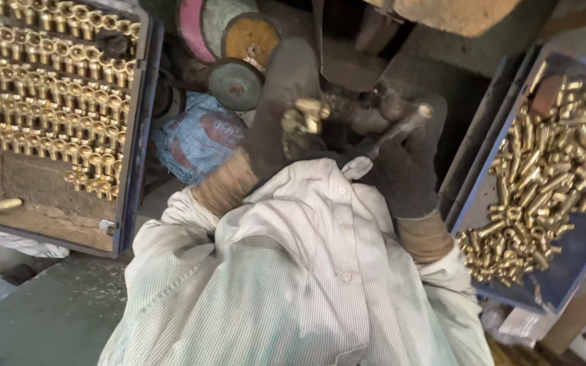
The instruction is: The person sits on the floor and repeatedly picks up brass-colored metal parts from a blue bin. They hold each part against a rotating grinding wheel to polish its surface, then place the finished part into a tray with organized rows.
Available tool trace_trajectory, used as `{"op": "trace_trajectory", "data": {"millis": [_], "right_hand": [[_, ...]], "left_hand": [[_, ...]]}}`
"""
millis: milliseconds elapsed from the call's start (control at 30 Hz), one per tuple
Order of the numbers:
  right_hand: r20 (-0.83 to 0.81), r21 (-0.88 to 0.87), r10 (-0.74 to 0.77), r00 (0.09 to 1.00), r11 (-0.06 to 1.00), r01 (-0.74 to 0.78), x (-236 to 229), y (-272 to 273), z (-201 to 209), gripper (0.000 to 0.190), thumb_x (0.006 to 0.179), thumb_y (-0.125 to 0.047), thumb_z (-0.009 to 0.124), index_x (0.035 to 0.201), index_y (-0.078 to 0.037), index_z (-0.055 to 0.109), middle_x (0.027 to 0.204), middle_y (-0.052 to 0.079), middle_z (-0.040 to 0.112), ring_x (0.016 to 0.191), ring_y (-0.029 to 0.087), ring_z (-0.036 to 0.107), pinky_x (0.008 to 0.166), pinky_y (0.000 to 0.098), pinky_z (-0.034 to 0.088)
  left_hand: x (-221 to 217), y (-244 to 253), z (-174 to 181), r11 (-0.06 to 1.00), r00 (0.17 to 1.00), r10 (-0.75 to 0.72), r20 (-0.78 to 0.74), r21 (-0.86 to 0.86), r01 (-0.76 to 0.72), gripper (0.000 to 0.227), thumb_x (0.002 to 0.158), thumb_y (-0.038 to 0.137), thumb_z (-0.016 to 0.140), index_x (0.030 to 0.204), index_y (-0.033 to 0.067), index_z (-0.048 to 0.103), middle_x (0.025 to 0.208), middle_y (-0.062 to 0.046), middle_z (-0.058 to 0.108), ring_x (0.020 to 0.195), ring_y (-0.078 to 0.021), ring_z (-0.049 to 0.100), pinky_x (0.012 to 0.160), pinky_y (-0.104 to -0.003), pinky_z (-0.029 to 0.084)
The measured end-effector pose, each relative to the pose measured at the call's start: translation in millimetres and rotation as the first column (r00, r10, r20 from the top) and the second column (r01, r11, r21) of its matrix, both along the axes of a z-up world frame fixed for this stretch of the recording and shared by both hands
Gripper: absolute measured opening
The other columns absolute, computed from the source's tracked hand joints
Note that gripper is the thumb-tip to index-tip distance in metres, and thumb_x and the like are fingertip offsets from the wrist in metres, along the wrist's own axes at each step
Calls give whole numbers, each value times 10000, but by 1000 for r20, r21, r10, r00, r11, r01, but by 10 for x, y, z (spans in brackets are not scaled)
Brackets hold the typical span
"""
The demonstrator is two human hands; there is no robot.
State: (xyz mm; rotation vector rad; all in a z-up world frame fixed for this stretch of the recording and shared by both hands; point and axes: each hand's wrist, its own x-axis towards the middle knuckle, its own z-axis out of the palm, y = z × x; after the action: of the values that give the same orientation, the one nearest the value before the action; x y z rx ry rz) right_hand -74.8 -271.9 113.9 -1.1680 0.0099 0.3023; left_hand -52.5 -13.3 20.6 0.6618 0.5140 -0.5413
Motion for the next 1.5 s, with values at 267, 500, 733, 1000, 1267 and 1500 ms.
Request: {"op": "trace_trajectory", "data": {"millis": [267, 500, 733, 1000, 1267, 1500], "right_hand": [[520, -296, 56, 852, 948, 118, 225, 485, -382, 420, 1102, -74, 533, 1511, -32, 446, 1497, 135, 555, 1403, 273, 478, 1222, 422, 365], [665, -501, 184, 724, 828, 250, 336, 495, -565, 359, 1012, -115, 603, 1344, 23, 592, 1299, 145, 625, 1205, 271, 613, 1099, 408, 473], [509, -264, 99, 855, 964, 45, 238, 683, 23, 402, 957, -103, 627, 1336, 20, 573, 1320, 136, 607, 1209, 224, 593, 1063, 358, 503], [325, -505, 285, 902, 858, -89, 345, 381, 157, 258, 990, -53, 646, 1242, 1, 650, 1074, 114, 684, 872, 171, 637, 789, 299, 543], [512, -798, 462, 724, 567, 203, 272, 189, -132, 295, 950, -58, 688, 1226, 45, 701, 1106, 192, 726, 986, 291, 730, 906, 349, 564], [563, -482, 282, 777, 875, 32, 303, 354, -302, 139, 919, -91, 691, 876, -6, 590, 886, 130, 665, 735, 238, 608, 675, 344, 512]], "left_hand": [[-177, -178, 80, 981, 996, -7, 93, -193, 25, 270, 962, 150, 510, 969, -37, 705, 831, -135, 721, 695, -221, 716, 645, -346, 598], [-185, -111, 396, 910, 896, -212, 391, 414, 34, 257, 969, 155, 531, 1019, -24, 709, 895, -156, 712, 760, -239, 706, 677, -354, 574], [-147, 76, 332, 886, 877, -154, 454, 456, -80, 274, 973, 186, 527, 1074, -5, 695, 965, -164, 701, 830, -252, 701, 728, -360, 565], [-25, 90, 332, 847, 855, -179, 487, 519, -117, 304, 978, 223, 522, 1137, 18, 680, 1046, -174, 688, 909, -268, 695, 788, -367, 555], [33, -49, 319, 819, 834, -223, 504, 562, -120, 342, 983, 259, 518, 1200, 40, 665, 1126, -183, 675, 988, -283, 690, 847, -374, 544], [165, 38, 457, 744, 771, -352, 531, 659, -113, 380, 987, 291, 513, 1255, 59, 652, 1196, -191, 664, 1057, -297, 685, 899, -380, 535]]}}
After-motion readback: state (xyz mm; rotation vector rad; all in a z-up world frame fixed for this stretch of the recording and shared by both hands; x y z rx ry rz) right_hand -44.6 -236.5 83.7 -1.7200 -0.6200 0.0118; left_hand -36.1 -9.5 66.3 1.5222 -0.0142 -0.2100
